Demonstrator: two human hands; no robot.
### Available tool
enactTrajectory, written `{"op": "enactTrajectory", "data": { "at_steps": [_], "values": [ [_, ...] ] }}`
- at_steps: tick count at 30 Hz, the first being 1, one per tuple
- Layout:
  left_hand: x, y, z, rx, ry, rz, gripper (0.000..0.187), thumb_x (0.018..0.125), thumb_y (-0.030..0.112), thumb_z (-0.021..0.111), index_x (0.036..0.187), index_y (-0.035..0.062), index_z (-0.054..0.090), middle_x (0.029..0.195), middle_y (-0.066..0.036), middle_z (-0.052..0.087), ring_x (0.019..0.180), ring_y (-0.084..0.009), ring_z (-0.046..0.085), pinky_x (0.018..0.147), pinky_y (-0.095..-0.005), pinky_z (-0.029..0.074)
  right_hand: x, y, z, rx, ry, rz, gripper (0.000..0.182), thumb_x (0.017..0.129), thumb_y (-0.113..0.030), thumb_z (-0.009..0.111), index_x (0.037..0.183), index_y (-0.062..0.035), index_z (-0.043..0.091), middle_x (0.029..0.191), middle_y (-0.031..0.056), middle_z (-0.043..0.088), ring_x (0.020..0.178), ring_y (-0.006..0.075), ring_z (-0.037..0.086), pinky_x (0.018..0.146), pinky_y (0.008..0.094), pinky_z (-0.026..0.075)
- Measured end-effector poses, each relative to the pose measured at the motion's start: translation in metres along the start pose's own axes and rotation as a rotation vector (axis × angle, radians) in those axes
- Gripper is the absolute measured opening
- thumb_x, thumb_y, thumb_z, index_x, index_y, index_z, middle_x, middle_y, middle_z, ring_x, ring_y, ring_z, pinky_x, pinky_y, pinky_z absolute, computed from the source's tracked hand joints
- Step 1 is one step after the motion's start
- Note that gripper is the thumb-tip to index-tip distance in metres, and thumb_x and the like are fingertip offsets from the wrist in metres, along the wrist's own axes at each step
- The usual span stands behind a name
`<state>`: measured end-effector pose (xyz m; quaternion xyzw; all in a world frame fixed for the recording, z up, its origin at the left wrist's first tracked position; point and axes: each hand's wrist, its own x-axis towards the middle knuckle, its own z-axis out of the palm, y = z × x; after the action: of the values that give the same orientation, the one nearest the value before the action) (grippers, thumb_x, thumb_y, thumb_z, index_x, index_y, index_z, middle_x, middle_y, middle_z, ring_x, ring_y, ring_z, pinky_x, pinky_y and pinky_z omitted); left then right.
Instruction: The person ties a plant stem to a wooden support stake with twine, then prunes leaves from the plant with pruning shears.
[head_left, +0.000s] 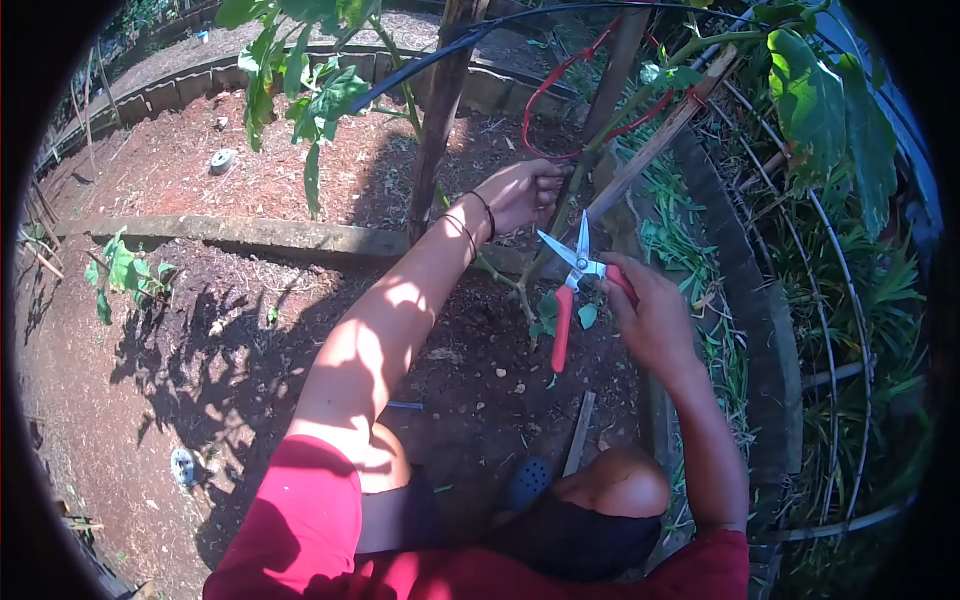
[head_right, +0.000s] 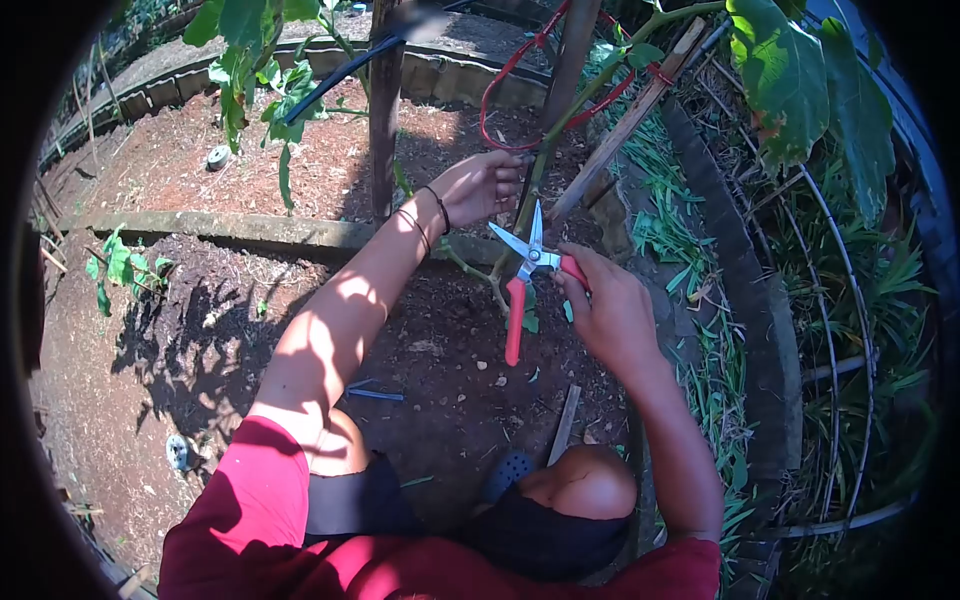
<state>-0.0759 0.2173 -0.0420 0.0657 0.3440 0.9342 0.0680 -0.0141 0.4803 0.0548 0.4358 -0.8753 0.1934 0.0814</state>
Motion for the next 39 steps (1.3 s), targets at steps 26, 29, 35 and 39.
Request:
{"op": "enactTrajectory", "data": {
  "at_steps": [26,29,35,39],
  "values": [
    [-0.004,-0.012,0.009,0.587,0.482,0.354,0.027,0.086,0.029,0.074,0.100,0.0053,0.073,0.073,0.004,0.057,0.064,-0.0055,0.048,0.060,-0.0238,0.039,0.064,-0.006,-0.001,-0.131,-0.174,0.264,0.045,0.105,-0.034,0.046,0.091,0.0020,0.068,0.085,0.0251,0.066,0.088,0.0411,0.065,0.080,0.0464,0.048],
    [0.001,-0.018,0.008,0.507,0.487,0.385,0.026,0.086,0.026,0.075,0.100,0.0039,0.073,0.077,0.003,0.060,0.067,-0.0058,0.051,0.062,-0.0243,0.040,0.070,-0.005,-0.002,-0.173,-0.221,0.257,0.046,0.105,-0.036,0.046,0.090,0.0006,0.069,0.087,0.0248,0.068,0.090,0.0430,0.065,0.081,0.0490,0.048],
    [0.004,-0.025,0.011,0.462,0.481,0.490,0.025,0.086,0.022,0.076,0.100,0.0014,0.073,0.089,-0.001,0.070,0.079,-0.0077,0.060,0.074,-0.0244,0.046,0.083,-0.001,-0.005,-0.223,-0.275,0.221,0.046,0.104,-0.036,0.047,0.088,-0.0002,0.070,0.088,0.0262,0.068,0.091,0.0449,0.065,0.082,0.0524,0.048],
    [0.001,-0.029,0.018,0.448,0.488,0.501,0.024,0.085,0.022,0.076,0.097,0.0008,0.074,0.091,-0.002,0.071,0.084,-0.0078,0.061,0.077,-0.0245,0.047,0.101,-0.011,-0.007,-0.153,-0.420,0.237,0.046,0.103,-0.036,0.048,0.089,0.0021,0.070,0.092,0.0292,0.067,0.093,0.0451,0.065,0.083,0.0534,0.049]
  ]
}}
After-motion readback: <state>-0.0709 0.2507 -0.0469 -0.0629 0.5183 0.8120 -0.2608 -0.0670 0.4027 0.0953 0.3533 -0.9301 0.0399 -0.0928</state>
